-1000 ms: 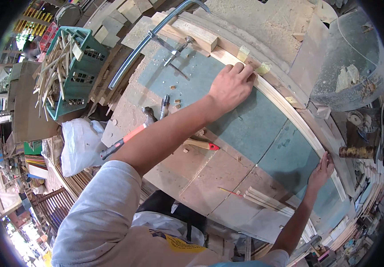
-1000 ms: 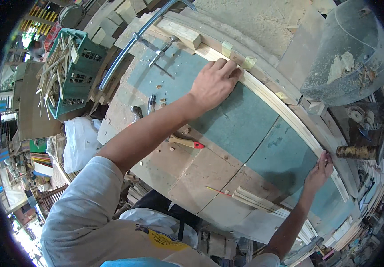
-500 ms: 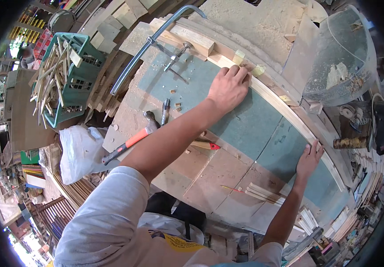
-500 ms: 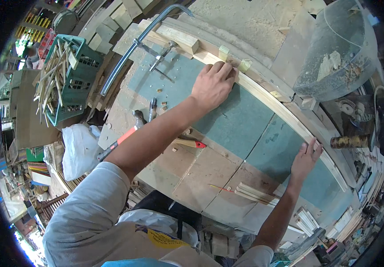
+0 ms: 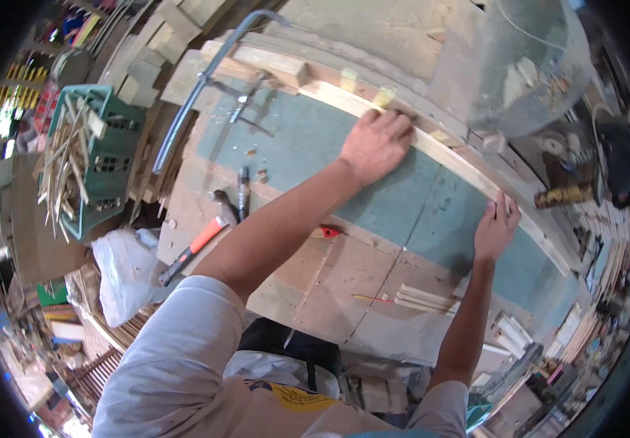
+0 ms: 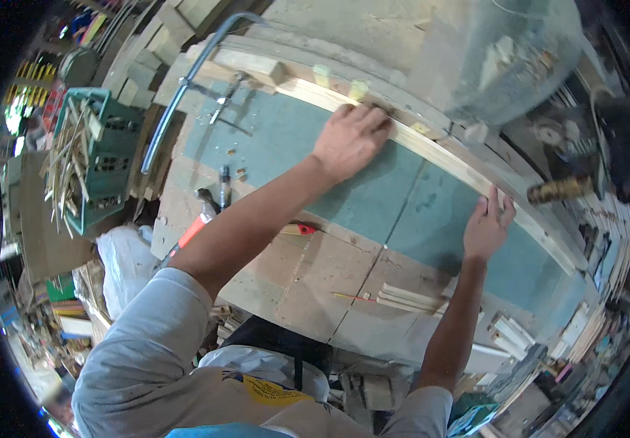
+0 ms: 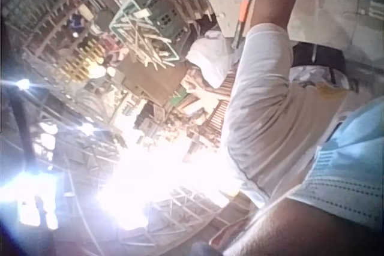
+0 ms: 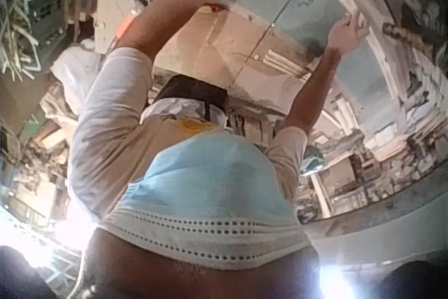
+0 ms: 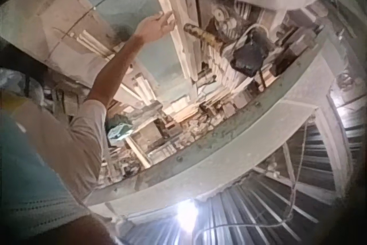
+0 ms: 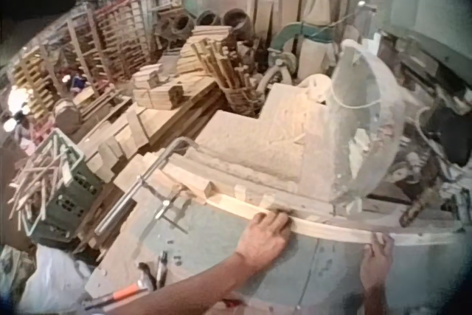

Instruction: The person cuts wooden sticks using a saw, sorts and stacks the wooden sticks by hand, and cuts additional wooden sticks with the saw.

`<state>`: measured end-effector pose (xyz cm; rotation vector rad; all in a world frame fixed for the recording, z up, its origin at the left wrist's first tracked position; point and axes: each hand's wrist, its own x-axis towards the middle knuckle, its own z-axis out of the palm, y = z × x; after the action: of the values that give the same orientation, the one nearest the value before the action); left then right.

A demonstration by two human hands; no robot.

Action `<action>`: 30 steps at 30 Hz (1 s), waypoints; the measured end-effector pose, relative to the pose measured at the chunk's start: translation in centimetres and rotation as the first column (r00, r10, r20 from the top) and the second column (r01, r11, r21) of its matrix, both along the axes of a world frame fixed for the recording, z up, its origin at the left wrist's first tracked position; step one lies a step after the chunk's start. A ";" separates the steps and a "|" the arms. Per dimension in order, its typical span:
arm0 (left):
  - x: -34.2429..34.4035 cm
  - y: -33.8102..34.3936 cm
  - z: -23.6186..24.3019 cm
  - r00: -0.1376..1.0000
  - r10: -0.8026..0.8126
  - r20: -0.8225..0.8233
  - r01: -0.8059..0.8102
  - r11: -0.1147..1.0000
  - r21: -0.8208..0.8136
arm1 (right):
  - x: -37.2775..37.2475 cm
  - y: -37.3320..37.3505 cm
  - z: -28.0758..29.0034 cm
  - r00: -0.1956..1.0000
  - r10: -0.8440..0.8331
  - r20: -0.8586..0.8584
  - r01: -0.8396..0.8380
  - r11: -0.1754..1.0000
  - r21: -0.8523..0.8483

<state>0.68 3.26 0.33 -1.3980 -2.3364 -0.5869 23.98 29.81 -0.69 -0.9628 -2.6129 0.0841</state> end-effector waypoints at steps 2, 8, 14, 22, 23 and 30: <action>0.0 0.6 0.0 1.000 -0.020 0.015 0.020 1.000 0.005 | 0.2 0.9 0.2 0.994 0.064 -0.093 -0.055 0.994 0.094; -0.7 0.1 -0.4 0.998 0.013 0.057 -0.019 0.993 0.119 | -0.2 1.0 -0.5 0.978 0.119 -0.169 -0.121 0.993 0.000; 0.0 1.1 0.4 0.998 0.007 0.065 -0.014 0.994 0.106 | 7.9 12.4 -1.2 0.966 0.041 -0.256 -0.008 0.991 0.130; 0.1 1.8 0.8 0.995 0.039 0.097 -0.051 0.991 0.126 | 21.0 32.5 -0.5 0.802 -0.588 -0.099 0.575 0.807 -0.137; 0.0 1.7 0.9 0.994 0.048 0.097 -0.059 0.992 0.113 | 21.9 34.1 -0.4 0.802 -0.585 -0.117 0.569 0.809 -0.145; 0.1 1.5 1.4 0.991 0.077 0.113 -0.080 0.997 0.020 | 23.6 38.4 -3.8 0.703 -0.707 -0.077 0.609 0.654 -0.448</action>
<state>0.79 4.76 1.76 -1.2869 -2.4508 -0.6852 47.61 68.23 -4.47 -1.8709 -1.8834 0.5193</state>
